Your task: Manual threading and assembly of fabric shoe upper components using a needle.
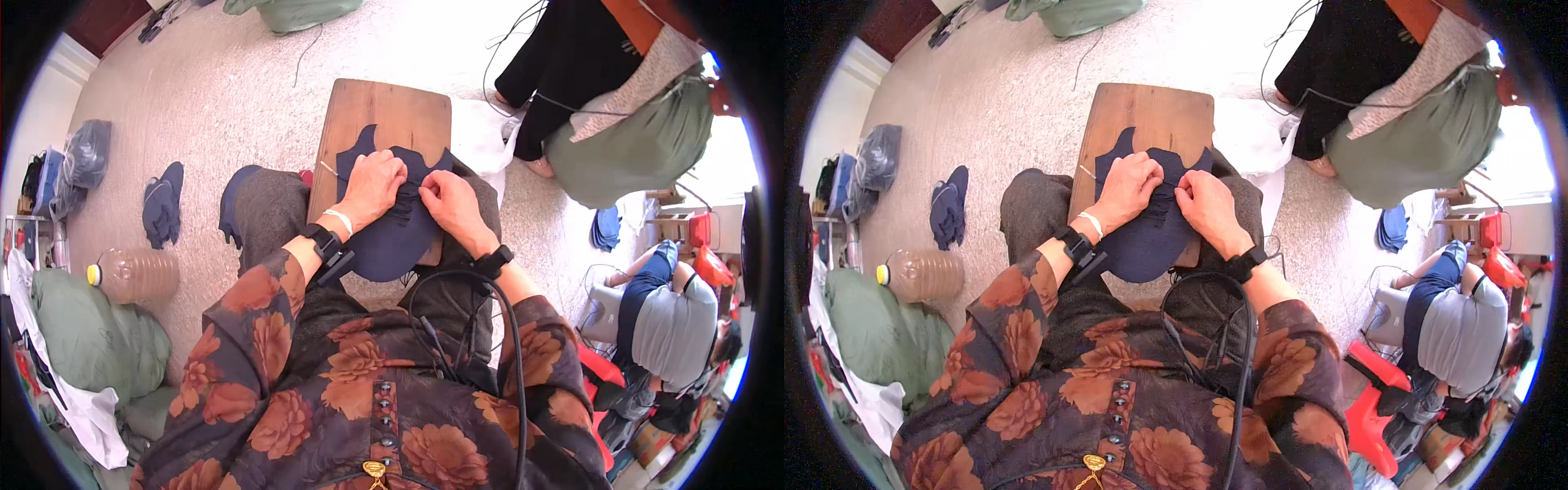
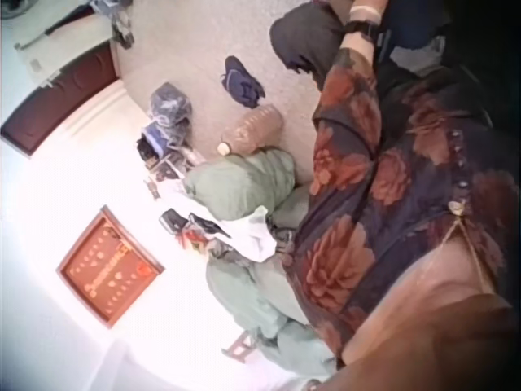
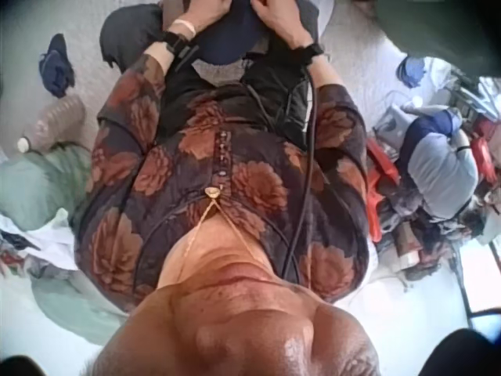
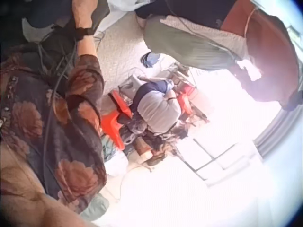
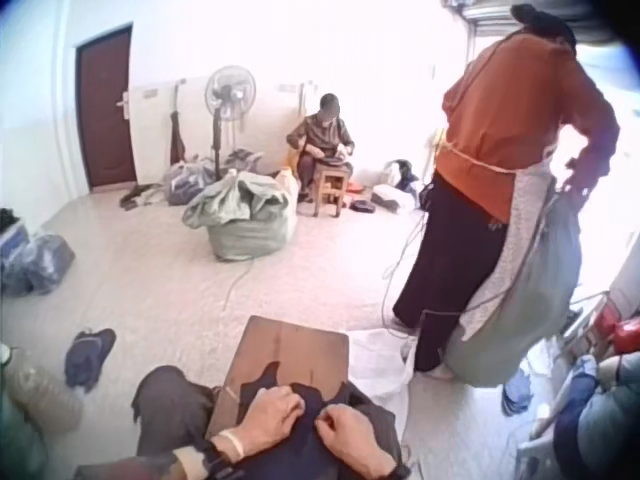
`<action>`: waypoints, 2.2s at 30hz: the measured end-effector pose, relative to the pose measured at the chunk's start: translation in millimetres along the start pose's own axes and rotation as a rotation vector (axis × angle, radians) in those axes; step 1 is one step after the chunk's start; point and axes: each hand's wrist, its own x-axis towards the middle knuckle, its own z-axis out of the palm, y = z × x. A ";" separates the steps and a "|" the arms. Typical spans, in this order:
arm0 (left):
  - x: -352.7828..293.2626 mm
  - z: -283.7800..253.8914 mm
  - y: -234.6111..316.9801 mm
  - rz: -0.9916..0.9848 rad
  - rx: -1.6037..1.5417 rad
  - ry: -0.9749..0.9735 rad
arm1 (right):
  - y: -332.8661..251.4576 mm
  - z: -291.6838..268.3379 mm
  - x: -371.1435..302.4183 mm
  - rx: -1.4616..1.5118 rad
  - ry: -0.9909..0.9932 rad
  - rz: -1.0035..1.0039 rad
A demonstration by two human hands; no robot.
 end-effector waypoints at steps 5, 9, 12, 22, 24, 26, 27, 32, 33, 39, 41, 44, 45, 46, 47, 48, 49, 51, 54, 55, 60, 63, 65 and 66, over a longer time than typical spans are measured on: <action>-6.5 -3.0 -4.4 -0.008 -0.018 0.057 | -3.6 17.6 3.5 -0.008 0.089 0.107; -7.0 -1.8 -1.4 -0.026 -0.041 0.038 | 3.5 17.0 8.8 -0.041 0.047 0.116; -6.4 -1.3 -1.7 -0.029 -0.043 0.036 | 5.1 17.0 9.8 -0.048 0.038 0.090; -3.1 -2.5 1.3 -0.047 -0.075 0.018 | 3.3 6.7 6.0 -0.012 -0.034 0.053; -4.9 -1.4 1.4 -0.052 -0.059 0.008 | 4.5 7.9 4.7 -0.008 -0.027 0.048; -6.8 -0.3 0.9 -0.046 -0.050 0.011 | 7.0 9.5 3.0 -0.004 -0.021 0.042; -6.7 0.0 2.2 -0.040 -0.043 0.014 | 9.1 9.3 1.8 0.013 -0.005 0.036; -10.6 2.2 6.8 -0.046 -0.038 0.008 | 13.5 14.4 -4.6 0.074 0.037 0.045; -9.6 1.4 4.6 -0.048 -0.026 0.003 | 12.3 16.1 -2.7 0.062 0.040 0.046; 1.5 -31.2 -4.4 -0.200 -0.426 -0.048 | 7.0 8.2 8.0 0.096 0.044 0.060; 4.6 -47.3 -3.8 -0.249 -0.489 0.080 | 10.9 2.9 9.9 0.118 0.035 0.061; 0.0 -74.5 -0.5 -0.348 -0.514 0.107 | 14.9 -2.7 8.6 0.247 -0.006 0.052; -1.7 -79.1 8.1 -0.375 -0.483 0.100 | 17.8 -10.1 4.9 0.239 0.006 0.016; -6.2 -81.1 15.7 -0.306 -0.419 0.110 | 18.7 -13.8 4.1 0.237 0.022 -0.029; -14.4 -79.9 21.2 -0.230 -0.355 0.123 | 14.0 -11.6 2.9 0.223 0.067 -0.001; -22.1 -68.4 23.8 -0.181 -0.384 0.128 | 18.7 -8.8 0.7 0.168 0.117 -0.116; -35.3 -62.2 27.1 -0.210 -0.371 0.033 | 20.8 1.7 -3.7 0.199 0.151 -0.121; -56.1 -53.5 33.4 -0.200 -0.228 0.004 | 17.0 18.1 -11.9 0.262 0.139 -0.120; -41.2 -55.2 38.0 -0.211 -0.086 -0.002 | 20.9 13.8 -5.5 0.273 0.032 -0.118; -33.7 -52.4 35.6 -0.175 -0.077 0.016 | 21.8 10.1 -6.9 0.255 0.024 -0.124; -24.4 -45.7 26.9 -0.179 -0.054 -0.111 | 19.5 9.8 -8.2 0.189 0.015 -0.147; -19.0 -51.1 28.8 -0.289 -0.068 -0.187 | 17.8 6.7 -2.2 0.129 -0.001 -0.127; -15.6 -52.8 30.1 -0.333 -0.081 -0.205 | 16.6 3.6 -0.4 0.182 -0.041 -0.065; -14.4 -51.9 27.5 -0.326 -0.081 -0.195 | 17.1 3.1 1.6 0.175 -0.035 -0.073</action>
